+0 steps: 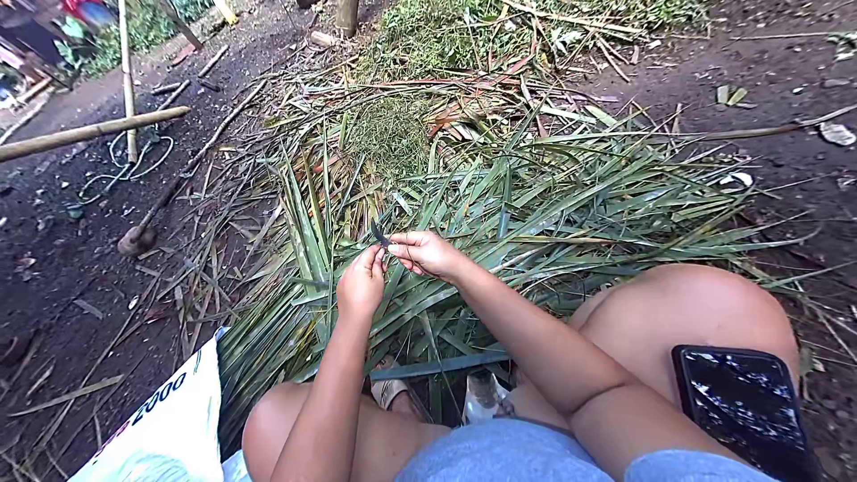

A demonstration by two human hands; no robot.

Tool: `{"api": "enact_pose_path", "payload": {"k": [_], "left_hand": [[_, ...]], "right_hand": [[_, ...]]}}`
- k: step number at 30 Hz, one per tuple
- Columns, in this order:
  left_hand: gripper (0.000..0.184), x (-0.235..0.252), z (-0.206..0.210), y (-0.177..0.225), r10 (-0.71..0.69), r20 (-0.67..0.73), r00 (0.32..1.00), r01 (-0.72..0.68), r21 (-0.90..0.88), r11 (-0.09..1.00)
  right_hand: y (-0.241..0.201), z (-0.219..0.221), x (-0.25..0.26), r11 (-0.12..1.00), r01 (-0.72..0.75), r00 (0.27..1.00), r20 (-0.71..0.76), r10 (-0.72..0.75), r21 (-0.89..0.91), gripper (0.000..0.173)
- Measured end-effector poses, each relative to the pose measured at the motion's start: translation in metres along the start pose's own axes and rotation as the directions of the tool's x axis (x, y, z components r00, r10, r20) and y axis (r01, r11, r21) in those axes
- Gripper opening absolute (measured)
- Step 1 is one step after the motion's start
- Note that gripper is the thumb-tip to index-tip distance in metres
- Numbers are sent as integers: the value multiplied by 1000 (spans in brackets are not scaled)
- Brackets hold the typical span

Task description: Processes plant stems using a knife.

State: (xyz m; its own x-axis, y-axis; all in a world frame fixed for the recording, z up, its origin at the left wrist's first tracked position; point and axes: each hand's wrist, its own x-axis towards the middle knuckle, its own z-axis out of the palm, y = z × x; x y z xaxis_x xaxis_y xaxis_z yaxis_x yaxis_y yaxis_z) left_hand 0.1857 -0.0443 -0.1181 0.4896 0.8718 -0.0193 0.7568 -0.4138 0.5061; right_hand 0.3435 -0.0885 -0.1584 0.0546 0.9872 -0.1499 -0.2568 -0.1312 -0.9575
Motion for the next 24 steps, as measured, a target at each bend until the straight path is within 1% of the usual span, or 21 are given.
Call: {"api": "enact_pose_path", "payload": {"k": [2,5,9,11,15,17,22,24], "left_hand": [[34,-2,-7,-1,-19,17,1000,18,37,999],[35,-5,-17,-13,-48,33,998,46,66,997],[35,-15,-35,-38,-14,43,999,8,131,991],[35,-21,-48,-53,11,37,999,-17,145,989],[33,-35,-78,-89,46,38,998,-51,150,987],[34,-45,-95,-107,28,30,999,-32,147,989],[35,-71,-137,-171,-10,-71,997,21,156,988],[35,-87,-161,-195,-54,-116,992,73,166,983]], "right_hand": [[-3,-3,-2,1000,21,999,-33,-20,17,33],[-8,-20,-5,994,84,987,-144,-73,75,34],[-15,-49,-7,971,128,950,-306,-63,200,32],[-26,-61,-8,967,134,944,-324,-58,218,34],[-34,-78,-12,941,197,908,-412,-70,275,30],[-37,-86,-13,931,218,892,-446,-68,294,30],[-40,-108,-18,908,276,867,-490,-95,314,28],[-40,-116,-19,897,285,856,-511,-80,338,28]]}}
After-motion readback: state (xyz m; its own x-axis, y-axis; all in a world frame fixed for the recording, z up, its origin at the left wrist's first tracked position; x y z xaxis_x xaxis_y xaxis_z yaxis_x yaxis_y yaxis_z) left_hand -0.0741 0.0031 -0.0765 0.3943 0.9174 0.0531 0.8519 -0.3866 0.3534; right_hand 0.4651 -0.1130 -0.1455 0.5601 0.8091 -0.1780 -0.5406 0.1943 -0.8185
